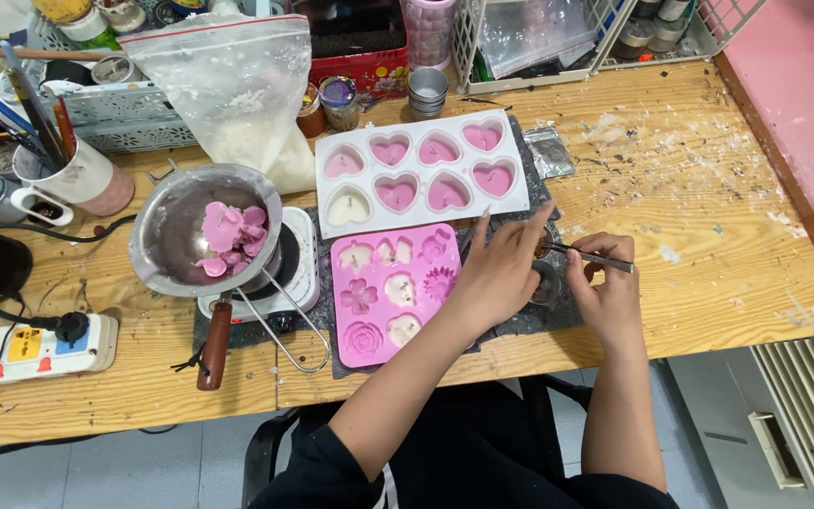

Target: The person is decorating candle wax within silicone molds using small floral elements and managing melted wax in a pot.

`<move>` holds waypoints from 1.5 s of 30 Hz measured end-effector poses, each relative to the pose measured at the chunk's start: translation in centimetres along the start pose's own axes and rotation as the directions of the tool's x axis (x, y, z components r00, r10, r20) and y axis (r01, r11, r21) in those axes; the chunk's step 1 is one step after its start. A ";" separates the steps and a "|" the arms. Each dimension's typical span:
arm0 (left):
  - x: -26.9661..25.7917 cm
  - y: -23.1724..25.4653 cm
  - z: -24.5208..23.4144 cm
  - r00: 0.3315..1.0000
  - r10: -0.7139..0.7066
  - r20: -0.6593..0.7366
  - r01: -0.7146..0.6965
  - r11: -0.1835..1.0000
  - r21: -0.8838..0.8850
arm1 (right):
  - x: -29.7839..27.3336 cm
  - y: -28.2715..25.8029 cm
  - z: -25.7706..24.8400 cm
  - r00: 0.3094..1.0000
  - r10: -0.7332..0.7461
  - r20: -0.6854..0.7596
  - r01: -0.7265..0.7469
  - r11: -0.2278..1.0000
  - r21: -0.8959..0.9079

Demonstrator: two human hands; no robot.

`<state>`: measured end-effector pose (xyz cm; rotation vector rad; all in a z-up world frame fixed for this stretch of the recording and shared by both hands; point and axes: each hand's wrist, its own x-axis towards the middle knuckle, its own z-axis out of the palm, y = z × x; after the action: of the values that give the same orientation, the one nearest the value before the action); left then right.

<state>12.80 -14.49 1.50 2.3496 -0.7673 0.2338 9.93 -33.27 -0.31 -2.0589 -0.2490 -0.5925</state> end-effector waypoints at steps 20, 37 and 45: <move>-3.4 -0.4 -4.3 0.992 -0.126 0.012 0.125 0.991 0.042 | -2.1 0.2 -0.4 0.947 0.231 -0.224 -0.162 0.944 0.286; -14.9 -3.5 -7.9 0.963 -0.238 -0.127 0.247 0.968 0.056 | -2.9 -1.8 1.8 0.943 0.185 -0.278 -0.279 0.895 -0.348; -16.2 -4.2 -7.9 0.960 -0.246 -0.137 0.260 0.961 0.095 | -3.6 -4.5 1.6 0.972 -0.073 -0.222 -0.048 0.867 -0.495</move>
<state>2.27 0.64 -0.30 2.4833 -0.3966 0.3156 5.53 -29.34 0.59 -2.4522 0.0402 -0.9826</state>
